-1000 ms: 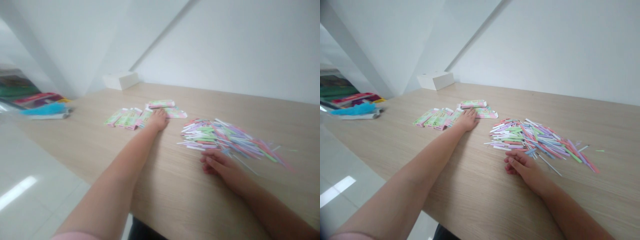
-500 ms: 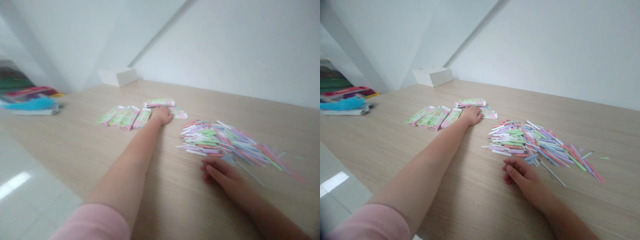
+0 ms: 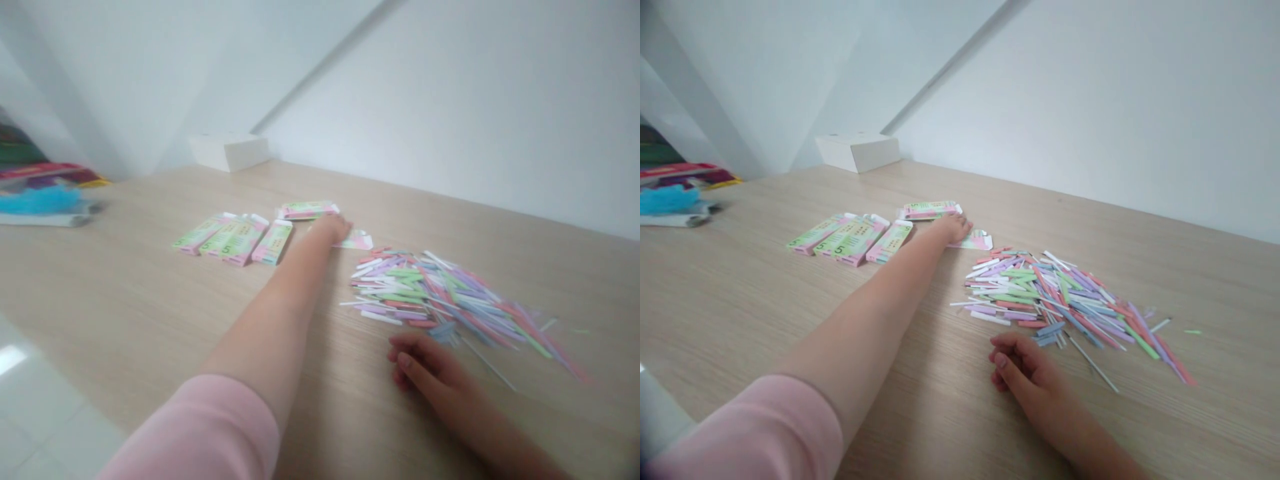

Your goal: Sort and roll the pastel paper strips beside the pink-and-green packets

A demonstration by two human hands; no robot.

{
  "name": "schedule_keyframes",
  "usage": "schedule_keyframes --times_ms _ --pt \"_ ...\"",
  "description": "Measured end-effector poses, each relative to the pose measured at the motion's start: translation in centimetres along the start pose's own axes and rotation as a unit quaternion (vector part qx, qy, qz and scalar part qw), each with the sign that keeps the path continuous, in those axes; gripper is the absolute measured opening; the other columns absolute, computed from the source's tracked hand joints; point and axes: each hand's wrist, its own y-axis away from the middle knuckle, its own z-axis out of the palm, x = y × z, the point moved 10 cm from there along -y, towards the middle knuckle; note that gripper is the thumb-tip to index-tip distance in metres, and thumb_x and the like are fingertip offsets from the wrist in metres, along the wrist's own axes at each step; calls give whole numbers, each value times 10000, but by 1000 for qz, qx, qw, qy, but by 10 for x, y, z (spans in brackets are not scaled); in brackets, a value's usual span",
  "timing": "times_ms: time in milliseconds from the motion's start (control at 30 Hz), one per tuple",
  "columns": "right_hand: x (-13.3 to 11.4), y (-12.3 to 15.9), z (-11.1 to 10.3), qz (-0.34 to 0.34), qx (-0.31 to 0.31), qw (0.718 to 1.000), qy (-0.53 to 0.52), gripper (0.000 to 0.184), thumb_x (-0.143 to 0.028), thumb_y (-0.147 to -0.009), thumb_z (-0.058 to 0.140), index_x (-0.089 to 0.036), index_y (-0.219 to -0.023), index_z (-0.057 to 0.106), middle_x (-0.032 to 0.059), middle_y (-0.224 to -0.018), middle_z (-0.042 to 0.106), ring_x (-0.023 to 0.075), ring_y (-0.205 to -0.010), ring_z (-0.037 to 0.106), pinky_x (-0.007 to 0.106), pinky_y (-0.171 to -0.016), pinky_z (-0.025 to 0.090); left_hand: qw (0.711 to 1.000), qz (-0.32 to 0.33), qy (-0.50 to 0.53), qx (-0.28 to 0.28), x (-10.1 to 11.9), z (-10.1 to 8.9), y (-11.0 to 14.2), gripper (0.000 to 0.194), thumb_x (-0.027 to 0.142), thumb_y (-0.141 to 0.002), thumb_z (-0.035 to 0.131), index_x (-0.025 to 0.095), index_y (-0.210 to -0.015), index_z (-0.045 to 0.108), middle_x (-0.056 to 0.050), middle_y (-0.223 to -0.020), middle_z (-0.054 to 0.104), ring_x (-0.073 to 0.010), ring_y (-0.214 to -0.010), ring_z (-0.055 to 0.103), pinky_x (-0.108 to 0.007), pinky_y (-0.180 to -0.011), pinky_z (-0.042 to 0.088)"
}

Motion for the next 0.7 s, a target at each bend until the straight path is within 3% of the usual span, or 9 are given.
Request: schedule_keyframes --times_ms 233,467,600,700 --pt "2 -1 -2 1 7 1000 -9 420 -645 -886 619 -269 -1067 669 22 -763 674 213 -702 669 362 -682 562 996 -14 -35 -84 2 15 -15 456 366 -945 523 282 -1357 699 -139 -1410 653 -364 -1307 592 -571 -1098 443" --pt "0 -1 -1 -23 -2 1000 2 338 -565 -926 613 -271 -1085 666 10 -752 664 200 -703 659 351 -685 550 992 -1 -47 -119 60 22 10 468 292 -882 583 197 -1316 731 -187 -1329 691 -392 -1227 636 -546 -1062 488" --pt "1 -2 -1 -39 3 999 8 293 -537 -932 628 -299 -1096 679 9 -785 678 207 -725 666 355 -694 548 996 -24 -33 -83 62 1 39 479 374 -943 510 156 -1322 705 -203 -1331 672 -369 -1204 635 -473 -1017 515" --pt "5 -4 -1 -49 5 999 12 266 -512 -943 634 -309 -1107 682 12 -797 683 214 -736 666 367 -707 550 998 -59 -30 23 40 -35 63 566 446 -1021 330 167 -1455 565 -197 -1468 556 -363 -1313 548 -491 -1070 460"
